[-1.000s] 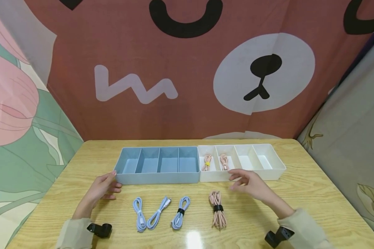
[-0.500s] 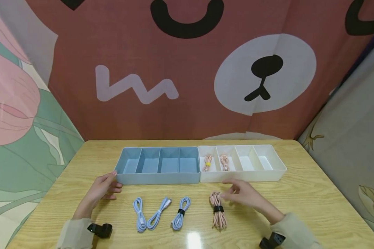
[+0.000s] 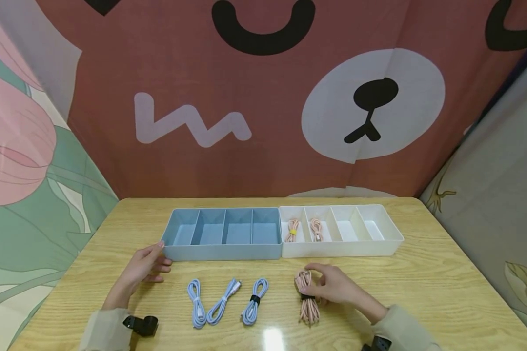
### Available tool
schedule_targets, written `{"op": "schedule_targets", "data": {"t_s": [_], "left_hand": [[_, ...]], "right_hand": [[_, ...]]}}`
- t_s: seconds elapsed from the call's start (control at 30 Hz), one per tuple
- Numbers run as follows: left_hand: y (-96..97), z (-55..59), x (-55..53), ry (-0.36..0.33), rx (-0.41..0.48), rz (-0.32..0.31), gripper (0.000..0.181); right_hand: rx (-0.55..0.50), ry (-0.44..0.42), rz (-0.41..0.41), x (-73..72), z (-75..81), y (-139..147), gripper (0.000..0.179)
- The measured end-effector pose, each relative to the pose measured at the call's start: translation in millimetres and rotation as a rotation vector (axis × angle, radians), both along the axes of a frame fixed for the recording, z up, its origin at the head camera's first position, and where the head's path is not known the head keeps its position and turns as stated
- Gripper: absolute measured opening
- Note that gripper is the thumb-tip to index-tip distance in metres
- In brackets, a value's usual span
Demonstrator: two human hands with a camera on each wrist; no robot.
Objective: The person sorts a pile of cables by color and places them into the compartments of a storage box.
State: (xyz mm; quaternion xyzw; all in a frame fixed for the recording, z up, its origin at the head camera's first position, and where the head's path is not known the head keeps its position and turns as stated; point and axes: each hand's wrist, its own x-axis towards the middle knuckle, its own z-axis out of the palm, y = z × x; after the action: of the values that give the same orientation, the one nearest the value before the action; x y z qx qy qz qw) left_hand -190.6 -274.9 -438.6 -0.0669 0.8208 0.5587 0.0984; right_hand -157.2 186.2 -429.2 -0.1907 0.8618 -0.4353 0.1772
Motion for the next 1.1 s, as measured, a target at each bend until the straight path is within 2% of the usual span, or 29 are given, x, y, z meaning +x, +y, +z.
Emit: {"op": "schedule_targets", "data": {"t_s": [0.1, 0.33, 1.0, 1.1], "left_hand": [[0.0, 0.4, -0.3, 0.0, 0.0, 0.003, 0.07], [-0.2, 1.0, -1.0, 0.004, 0.002, 0.006, 0.069], [1.9, -1.2, 2.3, -0.007, 0.006, 0.023, 0.07], [1.3, -1.0, 3.9, -0.007, 0.007, 0.018, 0.07]], "right_hand": [[0.018, -0.014, -0.012, -0.5, -0.7, -3, 0.071], [0.067, 0.033, -0.014, -1.1, 0.1, -7, 0.067], [-0.08, -0.073, -0.038, 3.1, -1.6, 1, 0.061], [-0.098, -0.062, -0.033, 1.8, 1.5, 4, 0.062]]}}
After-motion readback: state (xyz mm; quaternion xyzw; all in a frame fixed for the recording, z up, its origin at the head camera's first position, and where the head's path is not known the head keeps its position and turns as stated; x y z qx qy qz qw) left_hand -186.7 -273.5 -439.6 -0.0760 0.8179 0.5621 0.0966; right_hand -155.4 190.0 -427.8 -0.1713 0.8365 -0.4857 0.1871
